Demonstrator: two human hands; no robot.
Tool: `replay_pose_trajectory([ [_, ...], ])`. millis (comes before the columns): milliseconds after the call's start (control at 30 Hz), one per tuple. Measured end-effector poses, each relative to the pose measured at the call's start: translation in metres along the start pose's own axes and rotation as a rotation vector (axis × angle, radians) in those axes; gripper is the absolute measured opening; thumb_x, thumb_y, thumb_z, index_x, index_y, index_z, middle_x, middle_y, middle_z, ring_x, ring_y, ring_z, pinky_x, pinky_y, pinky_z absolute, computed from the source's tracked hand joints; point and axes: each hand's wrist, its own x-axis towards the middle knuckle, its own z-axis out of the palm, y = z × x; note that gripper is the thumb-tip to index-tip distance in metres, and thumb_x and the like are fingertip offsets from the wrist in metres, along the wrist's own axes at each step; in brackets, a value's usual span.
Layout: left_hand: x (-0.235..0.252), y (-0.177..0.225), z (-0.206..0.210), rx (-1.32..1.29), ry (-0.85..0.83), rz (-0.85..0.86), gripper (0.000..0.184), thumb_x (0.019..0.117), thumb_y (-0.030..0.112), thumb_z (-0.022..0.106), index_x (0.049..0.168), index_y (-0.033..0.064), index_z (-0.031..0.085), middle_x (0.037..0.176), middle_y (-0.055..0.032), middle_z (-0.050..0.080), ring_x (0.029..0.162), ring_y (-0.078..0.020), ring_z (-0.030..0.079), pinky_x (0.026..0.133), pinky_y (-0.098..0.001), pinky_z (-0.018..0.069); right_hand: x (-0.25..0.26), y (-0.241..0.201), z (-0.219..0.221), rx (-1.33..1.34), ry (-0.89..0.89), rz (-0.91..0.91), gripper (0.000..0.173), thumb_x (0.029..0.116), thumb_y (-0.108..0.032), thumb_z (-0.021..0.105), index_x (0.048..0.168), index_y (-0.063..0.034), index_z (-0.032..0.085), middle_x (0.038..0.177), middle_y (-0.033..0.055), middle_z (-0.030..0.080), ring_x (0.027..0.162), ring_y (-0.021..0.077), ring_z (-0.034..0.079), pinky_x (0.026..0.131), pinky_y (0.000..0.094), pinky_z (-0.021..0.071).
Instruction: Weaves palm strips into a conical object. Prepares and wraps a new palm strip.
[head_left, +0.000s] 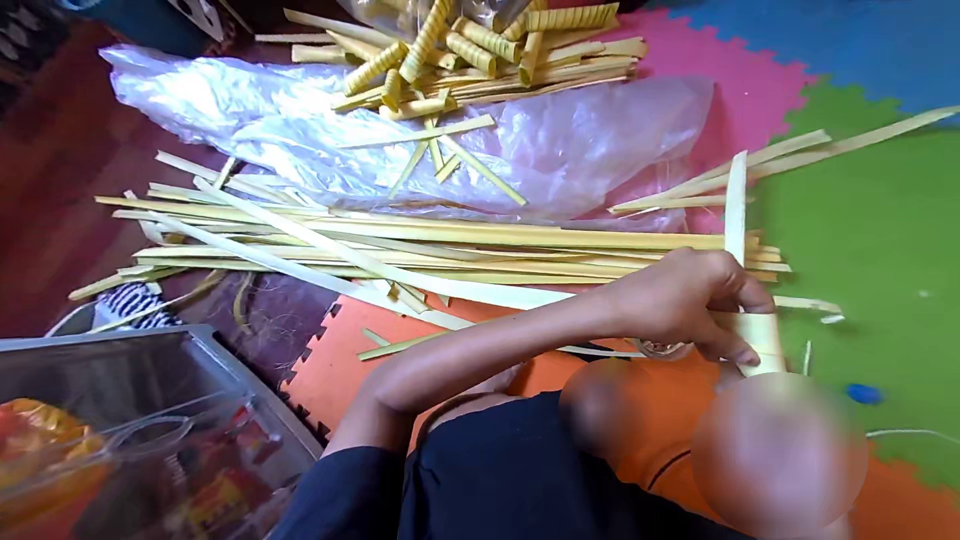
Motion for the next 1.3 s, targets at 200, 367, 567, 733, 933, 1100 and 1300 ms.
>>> replay_pose_trajectory([
  [200, -0.002, 0.001, -0.004, -0.043, -0.041, 0.005, 0.014, 0.0860, 0.000, 0.079, 0.097, -0.0050, 0.071, 0.071, -0.0101, 0.069, 0.059, -0.0097, 0.066, 0.057, -0.0240, 0.0560, -0.002, -0.010, 0.005, 0.120, -0.014, 0.089, 0.031, 0.1067, -0.034, 0.048, 0.108, -0.0110, 0.069, 0.074, -0.0061, 0.067, 0.048, -0.0071, 0.053, 0.043, 0.0063, 0.0432],
  [367, -0.004, -0.004, -0.003, -0.044, 0.009, 0.012, 0.016, 0.0830, -0.003, 0.080, 0.096, -0.0040, 0.071, 0.071, -0.0107, 0.070, 0.059, -0.0118, 0.067, 0.056, -0.0251, 0.0577, 0.002, 0.009, -0.009, -0.868, 0.041, -0.607, 0.036, 0.1057, -0.031, 0.056, 0.138, -0.0182, 0.065, 0.122, -0.0054, 0.067, 0.094, -0.0033, 0.063, 0.080, 0.0137, 0.0535],
  [567, -0.004, -0.016, -0.010, -0.120, -0.050, -0.028, 0.013, 0.0851, 0.000, 0.079, 0.097, -0.0006, 0.072, 0.076, -0.0050, 0.073, 0.065, -0.0073, 0.070, 0.062, -0.0211, 0.0598, -0.009, 0.004, 0.003, -0.045, 0.021, 0.004, 0.030, 0.1093, -0.028, 0.042, 0.116, -0.0167, 0.069, 0.088, -0.0059, 0.073, 0.052, -0.0091, 0.054, 0.046, 0.0058, 0.0429],
  [733, -0.002, -0.021, -0.011, -0.094, -0.031, -0.013, 0.012, 0.0857, 0.005, 0.080, 0.094, 0.0025, 0.073, 0.075, -0.0026, 0.073, 0.065, -0.0067, 0.070, 0.062, -0.0205, 0.0591, -0.010, 0.015, -0.008, -0.554, 0.029, -0.379, 0.033, 0.1078, -0.021, 0.049, 0.133, -0.0145, 0.068, 0.103, -0.0030, 0.074, 0.073, -0.0050, 0.062, 0.064, 0.0117, 0.0515],
  [933, 0.001, -0.021, -0.013, -0.121, -0.009, -0.034, 0.012, 0.0850, 0.002, 0.080, 0.094, 0.0012, 0.073, 0.075, -0.0051, 0.074, 0.065, -0.0087, 0.071, 0.062, -0.0211, 0.0607, -0.010, 0.016, -0.015, -0.878, 0.049, -0.570, 0.037, 0.1074, -0.028, 0.052, 0.140, -0.0149, 0.062, 0.125, -0.0014, 0.065, 0.094, -0.0024, 0.063, 0.080, 0.0148, 0.0540],
  [1100, 0.000, -0.025, -0.016, -0.077, -0.002, -0.042, 0.013, 0.0832, 0.004, 0.082, 0.093, 0.0039, 0.073, 0.073, -0.0012, 0.072, 0.062, -0.0043, 0.067, 0.058, -0.0180, 0.0562, -0.014, 0.011, -0.010, -0.170, 0.052, -0.061, 0.033, 0.1099, -0.027, 0.041, 0.129, -0.0128, 0.064, 0.092, -0.0023, 0.074, 0.052, -0.0067, 0.055, 0.046, 0.0090, 0.0444],
  [1300, 0.000, -0.026, -0.018, -0.060, 0.022, -0.080, 0.011, 0.0847, 0.005, 0.081, 0.093, 0.0040, 0.073, 0.074, -0.0025, 0.073, 0.064, -0.0065, 0.069, 0.060, -0.0197, 0.0583, -0.016, 0.024, -0.019, -0.578, 0.067, -0.345, 0.035, 0.1086, -0.022, 0.048, 0.136, -0.0077, 0.065, 0.113, -0.0005, 0.073, 0.073, -0.0039, 0.062, 0.063, 0.0134, 0.0517],
])
